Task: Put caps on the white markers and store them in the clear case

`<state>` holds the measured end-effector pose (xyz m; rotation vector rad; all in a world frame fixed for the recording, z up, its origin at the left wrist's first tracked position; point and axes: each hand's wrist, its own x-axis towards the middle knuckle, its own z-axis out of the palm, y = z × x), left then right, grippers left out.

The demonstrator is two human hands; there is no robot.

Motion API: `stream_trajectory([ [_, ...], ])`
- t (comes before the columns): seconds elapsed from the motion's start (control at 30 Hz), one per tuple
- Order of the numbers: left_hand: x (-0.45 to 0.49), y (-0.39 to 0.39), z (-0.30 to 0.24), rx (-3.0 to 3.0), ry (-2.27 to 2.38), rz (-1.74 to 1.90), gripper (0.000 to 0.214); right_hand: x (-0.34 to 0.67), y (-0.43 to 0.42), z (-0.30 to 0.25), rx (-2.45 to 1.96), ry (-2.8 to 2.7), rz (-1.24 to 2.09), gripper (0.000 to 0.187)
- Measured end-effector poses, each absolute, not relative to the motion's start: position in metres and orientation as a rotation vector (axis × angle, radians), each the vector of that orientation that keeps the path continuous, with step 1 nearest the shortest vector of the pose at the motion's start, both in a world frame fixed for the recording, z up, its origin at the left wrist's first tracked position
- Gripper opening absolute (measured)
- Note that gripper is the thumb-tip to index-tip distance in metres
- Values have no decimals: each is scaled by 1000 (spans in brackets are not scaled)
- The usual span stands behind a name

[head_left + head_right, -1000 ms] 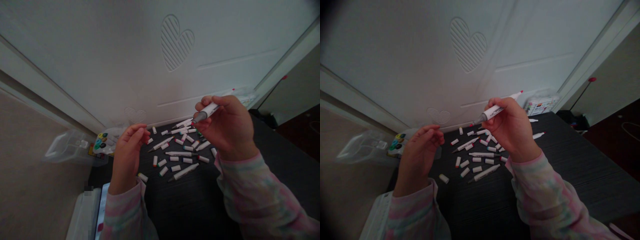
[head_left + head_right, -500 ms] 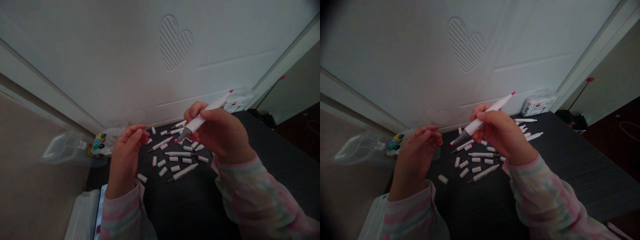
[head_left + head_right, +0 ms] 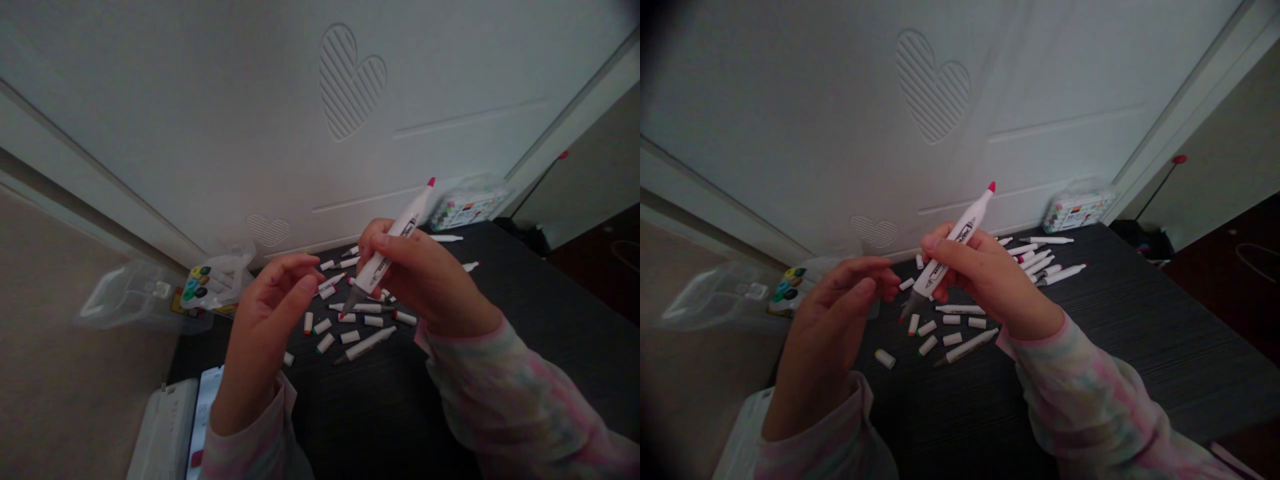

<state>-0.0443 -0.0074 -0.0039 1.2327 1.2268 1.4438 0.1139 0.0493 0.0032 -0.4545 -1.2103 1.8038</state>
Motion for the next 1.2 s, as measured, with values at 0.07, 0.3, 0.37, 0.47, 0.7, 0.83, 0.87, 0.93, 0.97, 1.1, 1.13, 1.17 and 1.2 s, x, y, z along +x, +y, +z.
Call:
stream_trajectory([
  [0.07,-40,-12,-1,1329,1280,1354,17,112,48,2,-463,-1247,1808,14],
  [0.3,-35,-13,2,1612,1394,1068,16,108,44,2,-559,-1435,1733,14],
  [0.37,-36,-11,2,1661,1397,1040,14,108,43,3,-591,-1483,1734,13],
  [0.47,-37,-11,3,1684,1407,1021,13,110,42,5,-647,-1533,1738,13],
  [0.7,-37,-12,4,1707,1418,1036,8,111,40,5,-670,-1614,1758,11],
  [0.83,-38,-12,1,1706,1418,1025,10,111,40,7,-682,-1608,1728,12],
  [0.87,-39,-11,0,1706,1420,1023,11,111,41,7,-695,-1590,1702,12],
  [0.93,-40,-11,-2,1707,1428,1033,14,112,43,7,-713,-1535,1626,13],
  [0.97,-40,-11,-3,1705,1431,1044,14,113,44,6,-711,-1501,1589,13],
  [1.1,-40,-10,-4,1653,1429,1121,11,119,50,4,-668,-1385,1514,13],
  [1.13,-40,-10,-3,1638,1431,1133,12,120,51,3,-666,-1360,1512,13],
  [1.17,-40,-10,-3,1626,1436,1139,12,121,52,3,-670,-1340,1510,13],
  [1.2,-40,-10,-3,1619,1441,1140,12,122,53,2,-676,-1325,1508,13],
])
